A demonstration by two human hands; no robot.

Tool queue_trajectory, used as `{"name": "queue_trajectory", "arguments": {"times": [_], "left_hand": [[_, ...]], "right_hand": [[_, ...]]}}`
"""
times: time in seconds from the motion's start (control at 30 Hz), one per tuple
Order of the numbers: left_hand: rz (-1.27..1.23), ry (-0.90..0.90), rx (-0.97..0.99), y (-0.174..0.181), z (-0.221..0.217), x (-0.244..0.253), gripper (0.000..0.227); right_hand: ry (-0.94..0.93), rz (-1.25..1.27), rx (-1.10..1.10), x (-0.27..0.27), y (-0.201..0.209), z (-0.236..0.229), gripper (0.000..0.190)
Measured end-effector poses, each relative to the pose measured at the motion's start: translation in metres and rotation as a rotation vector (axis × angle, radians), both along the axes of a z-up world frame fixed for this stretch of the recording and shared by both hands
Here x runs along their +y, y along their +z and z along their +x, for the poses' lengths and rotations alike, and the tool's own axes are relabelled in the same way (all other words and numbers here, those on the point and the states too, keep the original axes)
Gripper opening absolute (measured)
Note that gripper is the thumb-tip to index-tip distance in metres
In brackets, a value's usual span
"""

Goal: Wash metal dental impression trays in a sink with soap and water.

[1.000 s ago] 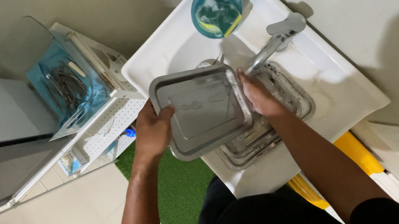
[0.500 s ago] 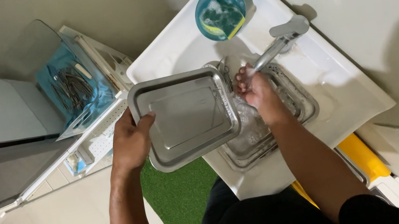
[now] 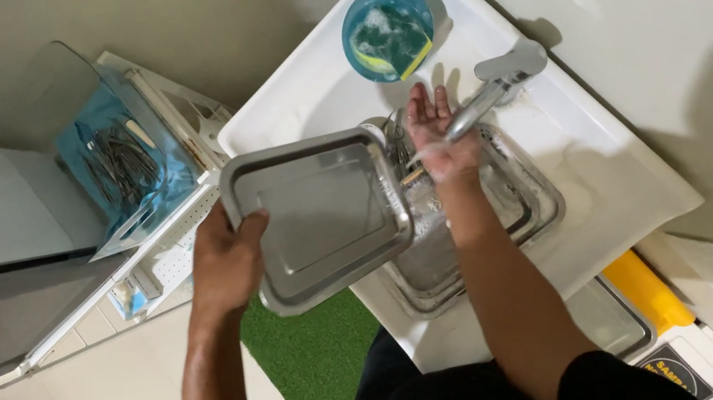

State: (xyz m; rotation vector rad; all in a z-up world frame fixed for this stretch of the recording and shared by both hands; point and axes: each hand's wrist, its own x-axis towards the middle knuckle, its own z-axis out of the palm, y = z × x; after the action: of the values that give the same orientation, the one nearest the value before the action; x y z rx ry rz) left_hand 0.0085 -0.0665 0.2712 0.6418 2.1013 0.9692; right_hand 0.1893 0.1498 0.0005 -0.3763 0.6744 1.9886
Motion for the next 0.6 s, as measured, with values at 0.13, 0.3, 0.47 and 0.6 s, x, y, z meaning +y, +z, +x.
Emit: {"name": "queue_trajectory", "arguments": {"times": [0.13,0.3,0.47,0.6], "left_hand": [[-0.114,0.038,0.041,0.004,-0.007,-0.005,0.041],[-0.076,0.058,0.030,0.002,-0.011,-0.006,0.038],[-0.025,0.051,-0.010,-0.013,-0.020,-0.006,0.037],[-0.096,0.028,0.020,-0.021,-0.020,0.004,0.036]], "right_hand": [[-0.107,-0.100,0.124,0.016,0.007,-0.008,0.038],[-0.137,0.324,0.182,0.037,-0.068,-0.019,0.021],[-0.024,0.448,0.293,0.050,-0.070,-0.021,0.028],[0.009,0.349,0.231,0.046,-0.052,-0.010,0.028]]}}
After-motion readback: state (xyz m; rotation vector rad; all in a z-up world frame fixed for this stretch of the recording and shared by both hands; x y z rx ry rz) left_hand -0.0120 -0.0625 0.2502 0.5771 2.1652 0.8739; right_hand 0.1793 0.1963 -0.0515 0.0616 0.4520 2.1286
